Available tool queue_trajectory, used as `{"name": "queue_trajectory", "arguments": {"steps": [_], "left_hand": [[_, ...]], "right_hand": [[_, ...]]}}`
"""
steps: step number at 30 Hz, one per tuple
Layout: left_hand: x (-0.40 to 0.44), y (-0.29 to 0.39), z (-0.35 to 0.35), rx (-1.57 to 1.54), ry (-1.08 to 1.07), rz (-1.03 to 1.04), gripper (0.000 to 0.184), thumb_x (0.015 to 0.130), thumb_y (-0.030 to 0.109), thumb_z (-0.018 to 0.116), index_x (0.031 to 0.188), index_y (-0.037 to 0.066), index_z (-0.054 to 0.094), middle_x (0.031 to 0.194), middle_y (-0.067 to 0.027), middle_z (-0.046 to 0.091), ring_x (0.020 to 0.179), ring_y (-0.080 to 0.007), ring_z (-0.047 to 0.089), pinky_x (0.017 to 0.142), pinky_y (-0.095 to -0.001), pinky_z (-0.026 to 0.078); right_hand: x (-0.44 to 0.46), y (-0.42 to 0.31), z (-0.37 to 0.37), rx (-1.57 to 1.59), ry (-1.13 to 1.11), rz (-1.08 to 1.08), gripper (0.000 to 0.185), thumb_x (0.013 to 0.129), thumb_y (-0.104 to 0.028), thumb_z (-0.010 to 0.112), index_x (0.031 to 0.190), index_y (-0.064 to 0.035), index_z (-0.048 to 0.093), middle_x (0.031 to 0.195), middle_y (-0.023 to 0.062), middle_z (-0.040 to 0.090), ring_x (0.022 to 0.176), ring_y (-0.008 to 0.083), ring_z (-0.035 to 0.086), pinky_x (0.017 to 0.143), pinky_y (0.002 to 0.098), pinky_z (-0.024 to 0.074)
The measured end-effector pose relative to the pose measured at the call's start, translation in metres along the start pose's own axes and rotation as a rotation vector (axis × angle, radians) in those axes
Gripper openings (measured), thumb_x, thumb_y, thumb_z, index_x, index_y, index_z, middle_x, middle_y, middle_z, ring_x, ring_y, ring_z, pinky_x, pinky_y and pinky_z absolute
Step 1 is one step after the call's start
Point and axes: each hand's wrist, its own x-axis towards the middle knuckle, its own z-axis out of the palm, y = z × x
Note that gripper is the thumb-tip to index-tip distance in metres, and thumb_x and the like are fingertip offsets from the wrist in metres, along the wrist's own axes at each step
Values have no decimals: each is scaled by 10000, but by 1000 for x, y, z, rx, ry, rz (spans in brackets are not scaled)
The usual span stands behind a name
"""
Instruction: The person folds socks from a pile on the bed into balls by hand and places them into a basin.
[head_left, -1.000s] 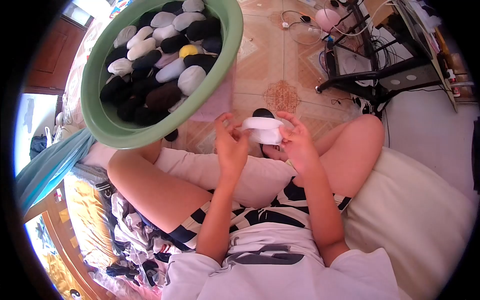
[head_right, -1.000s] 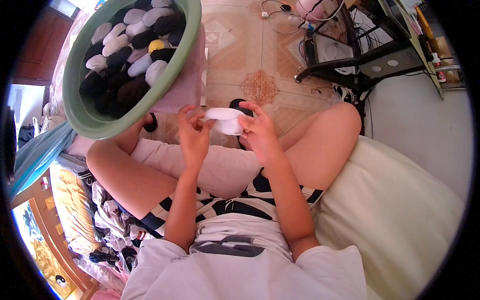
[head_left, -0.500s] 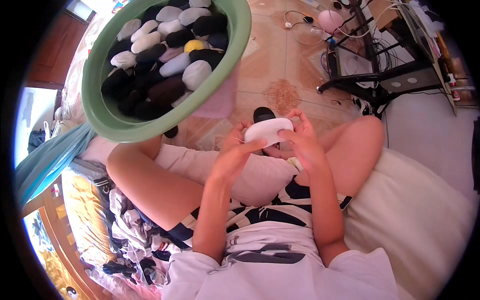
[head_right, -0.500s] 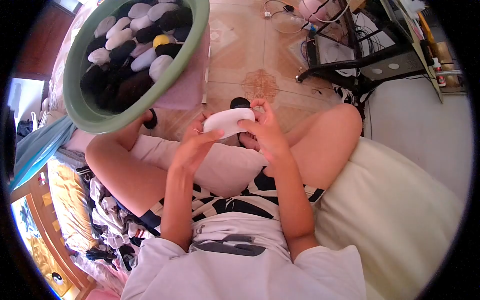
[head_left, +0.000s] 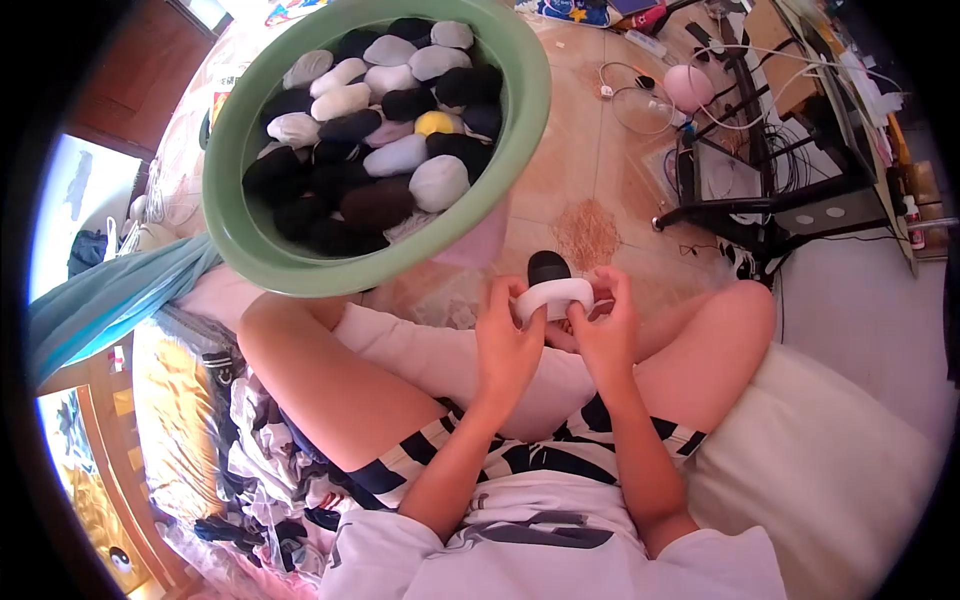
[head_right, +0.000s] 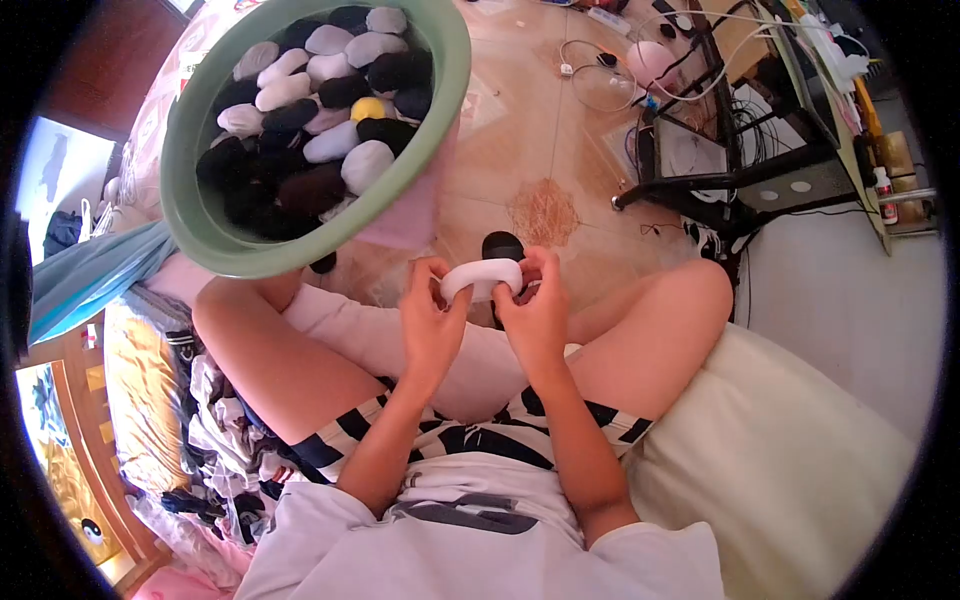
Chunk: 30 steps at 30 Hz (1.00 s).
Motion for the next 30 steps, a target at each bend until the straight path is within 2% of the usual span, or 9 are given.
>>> {"name": "queue_trajectory", "arguments": {"steps": [5,7,8,11,13,20,22,28,30], "left_hand": [[2,-15,2,70,32,105,305,811,0,681,1081,31,543,911,-133,638,705,-281,605,641,-364,500],[6,-15,-2,34,-29,-170,358,817,12,698,1130,28,526,933,-117,647,751,-246,597,638,-350,496],[10,-18,-4,34,-30,-170,358,817,12,698,1130,28,526,933,-117,647,751,-246,597,638,-350,496],[24,-31,-20,-236,-170,-353,409,831,54,724,1179,52,509,951,-101,652,836,-190,606,693,-312,492],[31,-35,-34,-862,-451,-643,433,857,121,733,1217,84,495,977,-89,648,894,-132,595,765,-276,470],[24,-18,-35,-958,-563,-495,384,891,195,710,1210,107,517,1058,-62,642,970,-105,567,849,-254,430],[22,-20,-29,-785,-451,-468,444,865,174,740,1249,96,532,1096,-44,637,971,-105,567,826,-260,445],[22,-22,-28,-532,-538,-140,613,777,21,778,1331,45,519,1143,-61,637,1052,-137,573,869,-279,470],[22,-23,-29,-434,-505,-92,591,772,53,788,1309,40,539,1121,-58,644,985,-135,586,840,-272,473]], "right_hand": [[1,9,0,175,-8,96,502,789,-25,709,1220,-55,454,921,69,649,730,123,585,639,260,483],[5,11,-5,355,-82,215,512,794,-14,712,1230,-54,446,923,70,648,728,121,579,640,256,481],[7,13,-9,536,-157,337,522,799,-2,715,1239,-53,439,925,72,646,726,119,574,642,251,479],[19,30,-24,900,-347,587,561,775,20,733,1249,-38,437,940,80,641,746,125,583,642,243,477],[16,9,-26,1030,-358,658,530,782,8,731,1237,-27,460,952,79,638,757,118,583,626,236,465],[22,13,-31,1113,-533,619,333,871,-129,711,1157,-19,581,965,50,611,763,96,564,555,231,425],[20,16,-29,1124,-526,650,336,883,-122,698,1180,-24,573,954,46,607,758,96,564,555,233,430],[19,18,-33,1143,-515,662,367,905,-89,667,1245,-35,539,951,42,602,723,108,569,569,239,458],[20,14,-35,1164,-542,675,407,894,-80,677,1268,-30,524,962,47,603,716,116,575,579,242,471]]}}
